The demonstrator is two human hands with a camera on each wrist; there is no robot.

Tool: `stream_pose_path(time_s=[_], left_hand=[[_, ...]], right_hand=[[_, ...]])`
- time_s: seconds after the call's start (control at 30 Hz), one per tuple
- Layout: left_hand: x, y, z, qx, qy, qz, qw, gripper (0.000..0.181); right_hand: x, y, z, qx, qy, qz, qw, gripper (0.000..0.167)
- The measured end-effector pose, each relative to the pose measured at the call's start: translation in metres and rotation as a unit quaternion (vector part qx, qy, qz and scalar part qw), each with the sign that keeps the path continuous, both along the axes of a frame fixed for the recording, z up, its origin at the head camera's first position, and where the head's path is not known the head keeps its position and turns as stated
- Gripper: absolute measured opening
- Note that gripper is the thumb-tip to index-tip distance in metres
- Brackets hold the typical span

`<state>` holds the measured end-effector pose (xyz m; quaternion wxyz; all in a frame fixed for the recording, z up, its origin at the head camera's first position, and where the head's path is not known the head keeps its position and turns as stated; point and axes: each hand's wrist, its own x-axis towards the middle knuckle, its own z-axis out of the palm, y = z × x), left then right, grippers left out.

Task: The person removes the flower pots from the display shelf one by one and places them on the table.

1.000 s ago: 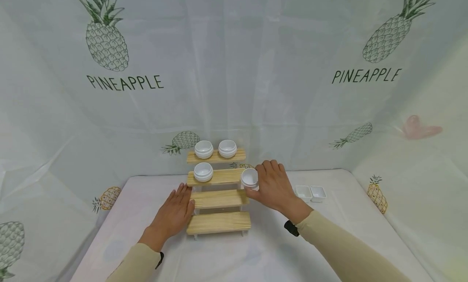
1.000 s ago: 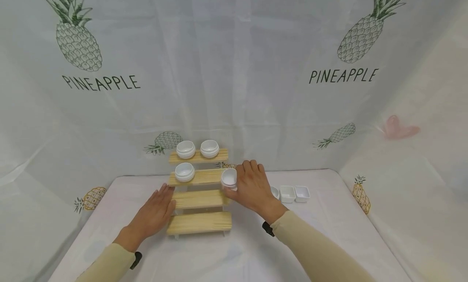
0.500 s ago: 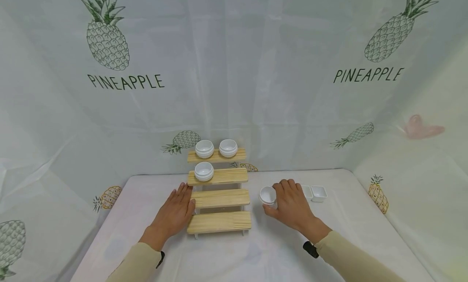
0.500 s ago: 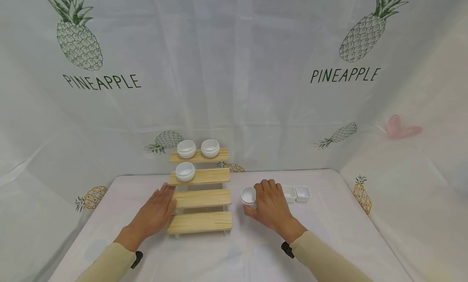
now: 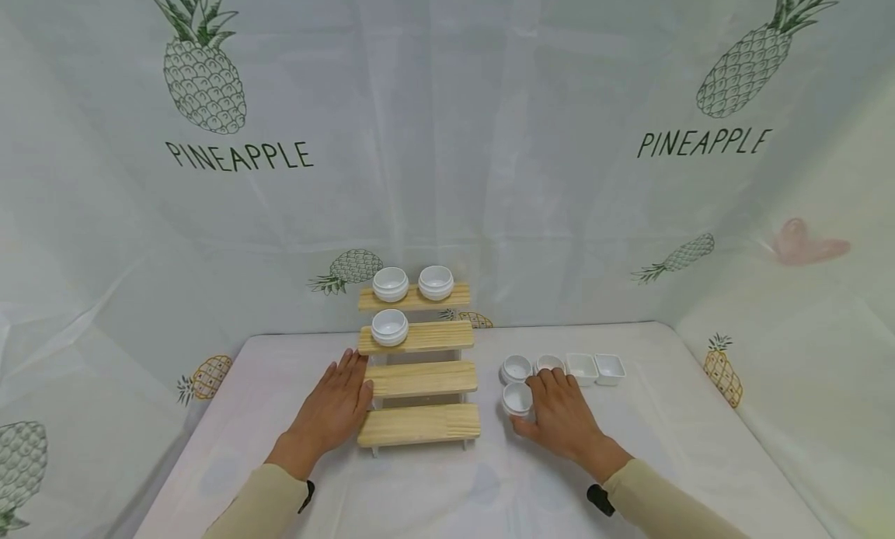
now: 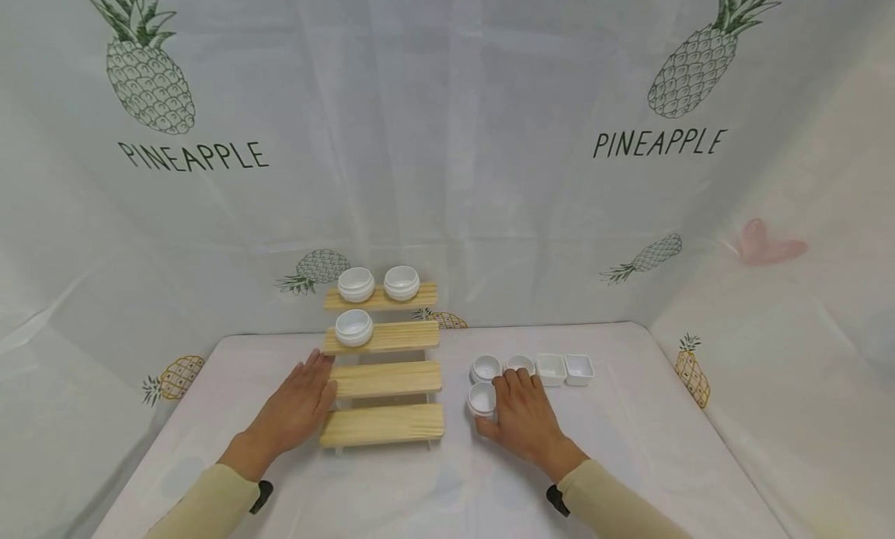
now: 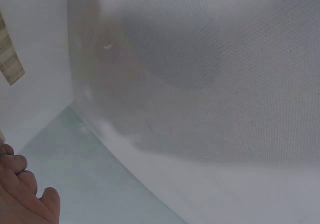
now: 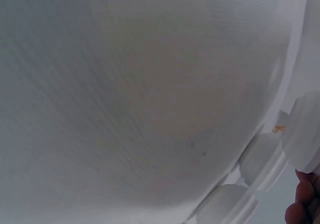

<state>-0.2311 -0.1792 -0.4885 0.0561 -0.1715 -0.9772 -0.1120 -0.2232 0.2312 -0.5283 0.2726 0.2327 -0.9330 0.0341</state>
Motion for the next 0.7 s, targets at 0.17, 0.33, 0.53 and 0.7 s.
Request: stream_pose_path(time_s=[0.17, 0.33, 0.53, 0.7], left_hand=[[0.000, 0.000, 0.000, 0.006, 0.000, 0.000, 1.0000, 0.064], [-0.001, 0.000, -0.001, 0.005, -0.003, -0.001, 1.0000, 0.064], [-0.001, 0.000, -0.001, 0.005, -0.007, -0.001, 1.0000, 0.064], [0.001, 0.001, 0.001, 0.007, -0.010, -0.001, 0.9999, 0.064]], right_hand=[[0.001, 0.002, -0.007, 0.003, -0.002, 0.005, 1.0000, 0.057], [0.000, 0.005, -0.013, 0.004, -0.012, 0.003, 0.9999, 0.057], [0.001, 0.007, -0.015, 0.011, -0.028, 0.000, 0.9996, 0.056], [0.001, 0.008, -0.013, 0.018, -0.050, -0.003, 0.9986, 0.057]])
